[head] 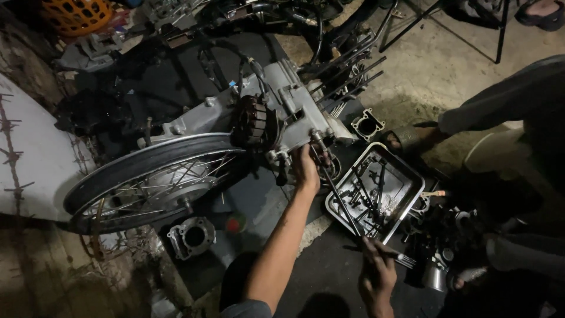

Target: A person is repairing a motorcycle engine block, using a metal rod to adjust internal components and organizing parts in a tray.

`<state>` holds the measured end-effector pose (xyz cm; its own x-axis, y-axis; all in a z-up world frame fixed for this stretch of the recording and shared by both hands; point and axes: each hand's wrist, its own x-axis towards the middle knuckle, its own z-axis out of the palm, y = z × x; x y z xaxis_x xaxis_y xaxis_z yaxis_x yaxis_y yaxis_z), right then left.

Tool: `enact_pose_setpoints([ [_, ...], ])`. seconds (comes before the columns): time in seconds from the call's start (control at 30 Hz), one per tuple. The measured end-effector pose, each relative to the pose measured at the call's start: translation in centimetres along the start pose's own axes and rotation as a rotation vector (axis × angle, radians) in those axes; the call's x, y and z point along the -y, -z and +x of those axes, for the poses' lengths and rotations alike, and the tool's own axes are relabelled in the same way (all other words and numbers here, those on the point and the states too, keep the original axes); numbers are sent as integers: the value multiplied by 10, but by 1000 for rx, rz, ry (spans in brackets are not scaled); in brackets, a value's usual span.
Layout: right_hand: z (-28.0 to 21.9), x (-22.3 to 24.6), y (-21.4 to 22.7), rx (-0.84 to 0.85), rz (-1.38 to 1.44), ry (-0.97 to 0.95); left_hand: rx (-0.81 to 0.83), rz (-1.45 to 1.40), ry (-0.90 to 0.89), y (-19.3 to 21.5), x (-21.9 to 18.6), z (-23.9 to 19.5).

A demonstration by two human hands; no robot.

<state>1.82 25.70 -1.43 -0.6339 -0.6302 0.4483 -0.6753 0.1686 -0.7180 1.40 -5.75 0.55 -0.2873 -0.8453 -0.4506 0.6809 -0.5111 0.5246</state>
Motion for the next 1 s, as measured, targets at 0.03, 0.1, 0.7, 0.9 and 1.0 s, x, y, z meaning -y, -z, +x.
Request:
enact_pose_setpoints([
  [0.03, 5, 13, -1, 2, 0, -1, -2, 0, 0, 4, 6, 2],
  [0.1, 16, 38, 0, -6, -122, -43, 64, 10, 1, 9, 19, 5],
  [0.7, -35, -56, 29, 78, 468, -1047, 119, 153, 331, -10, 5, -113],
  [0.9, 33, 25, 39, -126, 1044, -973, 130, 74, 363, -8, 16, -106],
  [1.0, 50, 48, 62, 68, 944, -806, 102, 130, 329, -8, 19, -103],
])
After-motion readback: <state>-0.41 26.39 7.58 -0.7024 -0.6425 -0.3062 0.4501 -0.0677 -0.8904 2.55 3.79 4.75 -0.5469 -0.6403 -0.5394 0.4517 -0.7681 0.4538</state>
